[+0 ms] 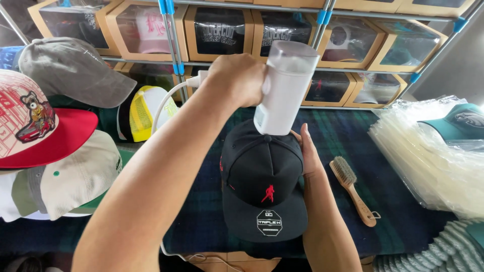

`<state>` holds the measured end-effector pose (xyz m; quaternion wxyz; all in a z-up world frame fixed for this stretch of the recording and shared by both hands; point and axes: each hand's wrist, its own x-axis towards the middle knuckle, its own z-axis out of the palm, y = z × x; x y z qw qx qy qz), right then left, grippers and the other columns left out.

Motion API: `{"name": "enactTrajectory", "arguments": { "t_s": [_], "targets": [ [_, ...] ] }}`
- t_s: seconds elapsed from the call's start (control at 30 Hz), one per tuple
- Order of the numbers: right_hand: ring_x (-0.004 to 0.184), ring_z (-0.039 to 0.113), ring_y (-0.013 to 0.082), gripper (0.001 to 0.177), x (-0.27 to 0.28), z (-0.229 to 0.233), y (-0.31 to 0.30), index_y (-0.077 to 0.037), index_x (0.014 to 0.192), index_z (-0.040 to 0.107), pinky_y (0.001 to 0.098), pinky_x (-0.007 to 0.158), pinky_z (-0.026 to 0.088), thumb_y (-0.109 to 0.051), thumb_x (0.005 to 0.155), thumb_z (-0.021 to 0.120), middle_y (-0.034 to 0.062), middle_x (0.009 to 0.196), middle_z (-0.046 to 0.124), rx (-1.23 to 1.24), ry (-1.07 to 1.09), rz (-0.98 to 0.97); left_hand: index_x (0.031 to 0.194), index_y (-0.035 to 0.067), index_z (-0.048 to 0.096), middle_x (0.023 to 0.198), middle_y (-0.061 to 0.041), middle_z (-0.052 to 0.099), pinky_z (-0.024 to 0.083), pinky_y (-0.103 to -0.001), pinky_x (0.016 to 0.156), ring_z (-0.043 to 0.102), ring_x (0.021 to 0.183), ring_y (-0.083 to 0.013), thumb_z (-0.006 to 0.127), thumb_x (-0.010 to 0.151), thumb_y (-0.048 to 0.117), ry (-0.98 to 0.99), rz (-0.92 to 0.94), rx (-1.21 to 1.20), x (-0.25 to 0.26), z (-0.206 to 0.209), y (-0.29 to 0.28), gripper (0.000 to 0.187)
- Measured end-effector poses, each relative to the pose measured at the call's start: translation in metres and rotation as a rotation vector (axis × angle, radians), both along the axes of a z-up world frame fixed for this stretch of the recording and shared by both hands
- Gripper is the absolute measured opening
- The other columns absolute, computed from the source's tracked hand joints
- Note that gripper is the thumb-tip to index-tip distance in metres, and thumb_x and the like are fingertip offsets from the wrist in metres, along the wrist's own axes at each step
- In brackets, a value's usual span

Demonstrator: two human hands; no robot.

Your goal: The person cleans a black baseball cap using a brush to remove debris and then uses a handheld steamer to remove wrinkles from the fabric.

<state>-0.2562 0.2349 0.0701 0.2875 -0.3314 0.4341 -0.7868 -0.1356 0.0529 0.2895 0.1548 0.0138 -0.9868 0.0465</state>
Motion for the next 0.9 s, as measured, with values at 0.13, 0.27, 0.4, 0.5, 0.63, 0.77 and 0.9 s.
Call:
{"name": "enactTrajectory", "arguments": {
  "t_s": [0.13, 0.27, 0.4, 0.5, 0.63, 0.77, 0.9],
  "targets": [
    [0.098, 0.074, 0.035, 0.08, 0.003, 0.0, 0.001, 0.003, 0.137, 0.061, 0.0442, 0.093, 0.059, -0.063, 0.104, 0.033, 0.0206, 0.111, 0.074, 0.017, -0.029, -0.012, 0.1, 0.008, 0.076, 0.091, -0.012, 0.074, 0.059, -0.058, 0.076, 0.072, 0.093, -0.0371, 0.062, 0.082, 0.014, -0.024, 0.066, -0.027, 0.032, 0.016, 0.003, 0.024],
    [0.107, 0.071, 0.0332, 0.082, 0.004, 0.004, 0.002, 0.005, 0.133, 0.063, 0.0423, 0.099, 0.055, -0.065, 0.1, 0.034, 0.0199, 0.117, 0.073, 0.055, -0.064, -0.007, 0.116, 0.02, 0.069, 0.104, -0.005, 0.072, 0.059, -0.053, 0.078, 0.07, 0.099, -0.0351, 0.059, 0.084, 0.033, -0.259, 0.268, -0.011, 0.043, 0.035, 0.011, 0.035],
    [0.116, 0.068, 0.0314, 0.085, 0.004, 0.009, 0.004, 0.006, 0.129, 0.065, 0.0404, 0.105, 0.051, -0.067, 0.097, 0.036, 0.0191, 0.123, 0.072, 0.103, -0.082, 0.016, 0.113, 0.02, 0.07, 0.103, -0.001, 0.072, 0.062, -0.051, 0.069, 0.07, 0.098, -0.0322, 0.057, 0.09, 0.027, -0.234, 0.211, -0.09, 0.009, 0.024, 0.024, 0.027],
    [0.115, 0.068, 0.0321, 0.084, -0.014, -0.011, 0.003, 0.008, 0.125, 0.067, 0.0406, 0.105, 0.052, -0.067, 0.099, 0.038, 0.0198, 0.122, 0.072, 0.068, -0.161, 0.01, 0.125, 0.021, 0.065, 0.105, -0.002, 0.071, 0.061, -0.044, 0.071, 0.073, 0.092, -0.0313, 0.062, 0.091, 0.02, -0.178, 0.154, -0.083, -0.019, 0.016, 0.032, 0.034],
    [0.114, 0.068, 0.0302, 0.085, -0.002, 0.005, 0.004, 0.006, 0.126, 0.068, 0.0382, 0.101, 0.052, -0.067, 0.099, 0.032, 0.0181, 0.12, 0.073, 0.166, -0.065, -0.07, 0.115, 0.017, 0.067, 0.101, -0.003, 0.07, 0.062, -0.045, 0.074, 0.071, 0.093, -0.0303, 0.059, 0.095, 0.018, -0.247, 0.163, -0.076, 0.005, 0.023, 0.019, 0.022],
    [0.105, 0.072, 0.0293, 0.083, 0.006, 0.006, 0.002, 0.003, 0.121, 0.069, 0.0396, 0.096, 0.056, -0.068, 0.099, 0.033, 0.0185, 0.11, 0.075, 0.117, -0.006, 0.003, 0.106, 0.015, 0.072, 0.101, -0.009, 0.073, 0.059, -0.055, 0.072, 0.07, 0.095, -0.039, 0.056, 0.085, 0.02, -0.236, 0.299, 0.055, 0.061, 0.025, -0.003, 0.026],
    [0.103, 0.073, 0.0316, 0.08, 0.003, 0.006, 0.001, 0.002, 0.127, 0.066, 0.0414, 0.094, 0.058, -0.065, 0.102, 0.031, 0.0209, 0.111, 0.075, 0.05, -0.019, -0.003, 0.106, 0.005, 0.07, 0.094, -0.02, 0.074, 0.057, -0.059, 0.084, 0.072, 0.098, -0.0459, 0.06, 0.084, 0.039, -0.112, 0.284, 0.121, 0.102, 0.008, -0.026, 0.041]
  ]
}}
